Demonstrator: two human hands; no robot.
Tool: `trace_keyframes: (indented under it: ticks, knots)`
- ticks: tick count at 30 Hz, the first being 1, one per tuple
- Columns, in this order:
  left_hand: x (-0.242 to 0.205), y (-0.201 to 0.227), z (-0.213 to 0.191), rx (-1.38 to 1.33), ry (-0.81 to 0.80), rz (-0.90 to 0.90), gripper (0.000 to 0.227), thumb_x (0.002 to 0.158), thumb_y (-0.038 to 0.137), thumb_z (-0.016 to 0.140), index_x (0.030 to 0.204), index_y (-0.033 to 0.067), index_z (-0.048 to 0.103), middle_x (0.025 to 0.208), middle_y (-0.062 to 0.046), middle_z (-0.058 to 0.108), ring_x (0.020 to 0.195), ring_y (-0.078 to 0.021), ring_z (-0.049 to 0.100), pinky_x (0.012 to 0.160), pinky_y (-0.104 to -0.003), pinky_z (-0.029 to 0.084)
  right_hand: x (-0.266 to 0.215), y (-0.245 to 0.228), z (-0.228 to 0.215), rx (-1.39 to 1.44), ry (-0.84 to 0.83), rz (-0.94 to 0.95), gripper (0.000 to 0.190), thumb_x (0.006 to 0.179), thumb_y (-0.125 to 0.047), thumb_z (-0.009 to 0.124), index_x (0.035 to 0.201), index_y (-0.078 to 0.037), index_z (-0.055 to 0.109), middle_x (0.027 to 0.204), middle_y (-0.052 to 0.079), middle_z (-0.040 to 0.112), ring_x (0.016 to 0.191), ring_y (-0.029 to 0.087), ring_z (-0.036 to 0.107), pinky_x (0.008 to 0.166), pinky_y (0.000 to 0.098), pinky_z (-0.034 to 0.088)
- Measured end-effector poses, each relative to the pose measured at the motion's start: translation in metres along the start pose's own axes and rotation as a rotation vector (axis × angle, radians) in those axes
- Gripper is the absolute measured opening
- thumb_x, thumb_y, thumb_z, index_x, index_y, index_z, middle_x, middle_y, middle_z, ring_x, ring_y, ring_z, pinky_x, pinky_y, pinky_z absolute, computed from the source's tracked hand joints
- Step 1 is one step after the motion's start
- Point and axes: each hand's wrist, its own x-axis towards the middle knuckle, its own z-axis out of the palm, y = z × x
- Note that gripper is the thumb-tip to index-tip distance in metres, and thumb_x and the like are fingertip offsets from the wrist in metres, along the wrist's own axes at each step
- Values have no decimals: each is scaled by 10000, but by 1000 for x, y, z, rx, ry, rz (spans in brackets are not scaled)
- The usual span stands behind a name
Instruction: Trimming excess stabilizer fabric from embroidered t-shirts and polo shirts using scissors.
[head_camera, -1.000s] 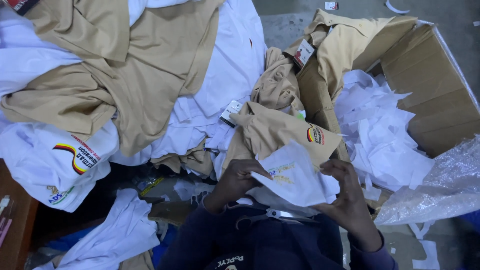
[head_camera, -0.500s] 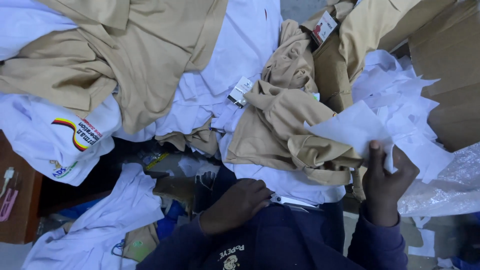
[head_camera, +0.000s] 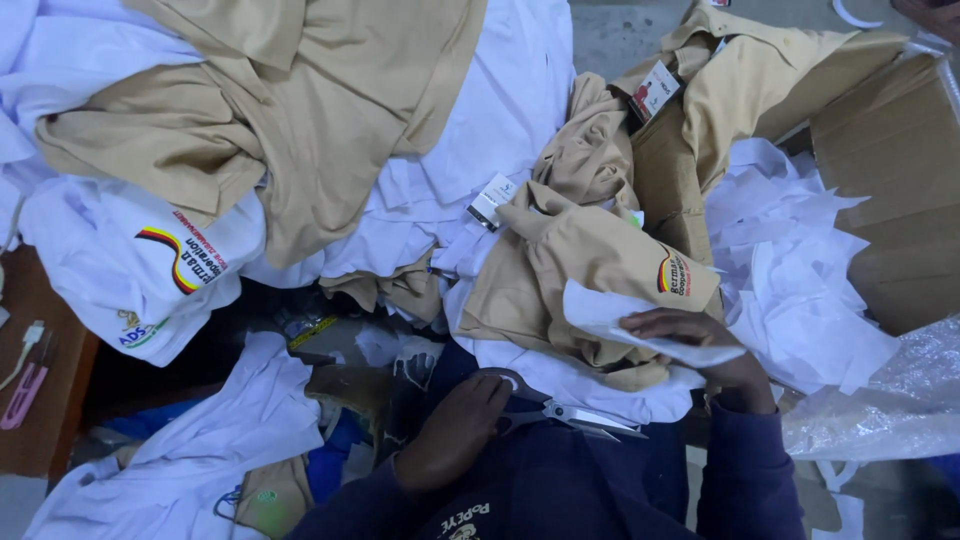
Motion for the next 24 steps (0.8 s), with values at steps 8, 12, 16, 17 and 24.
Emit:
trace_keyframes:
  ticks: [8, 12, 16, 17, 24]
  knots:
    - [11, -29, 9, -39, 13, -54, 597, 729, 263, 894, 1257, 143, 641, 1205, -79, 644, 1066, -310, 590, 871, -475, 397, -29, -29, 20, -388, 876, 339, 576, 1119, -447, 520, 635, -181, 355, 573, -44, 370, 542, 99, 368, 494, 309, 242]
    - [4, -52, -13, -254, 52, -63, 507, 774, 290, 877, 1247, 202, 718, 1145, -53, 721, 1041, -277, 654, 876, -437, 436, 0, -164, 64, -396, 1190, 358, 644, 1111, -290, 602, 611, -162, 216, 572, -32, 239, 550, 106, 252, 547, 338, 170]
    - [-15, -88, -4, -314, 51, -125, 445, 828, 219, 863, 1248, 146, 736, 1223, -79, 742, 1100, -263, 708, 934, -415, 538, 27, -153, 41, 218, 842, 602, 286, 1096, -268, 625, 889, -86, 701, 748, 30, 685, 655, 145, 619, 607, 308, 456]
    - [-19, -90, -8, -536, 8, -334, 408, 798, 224, 890, 1185, 146, 787, 1145, -54, 763, 999, -184, 722, 855, -327, 566, 43, -132, 35, 193, 773, 696, 340, 1075, -364, 583, 981, -76, 738, 874, 43, 741, 787, 157, 666, 704, 315, 476]
    - [-52, -83, -16, -1343, -170, -615, 450, 841, 96, 850, 1258, 46, 688, 1170, -97, 758, 1096, -174, 726, 983, -308, 615, 68, -78, 87, 544, 901, 437, 529, 973, -273, 640, 1430, -7, 617, 1301, 121, 730, 1174, 213, 683, 989, 332, 510]
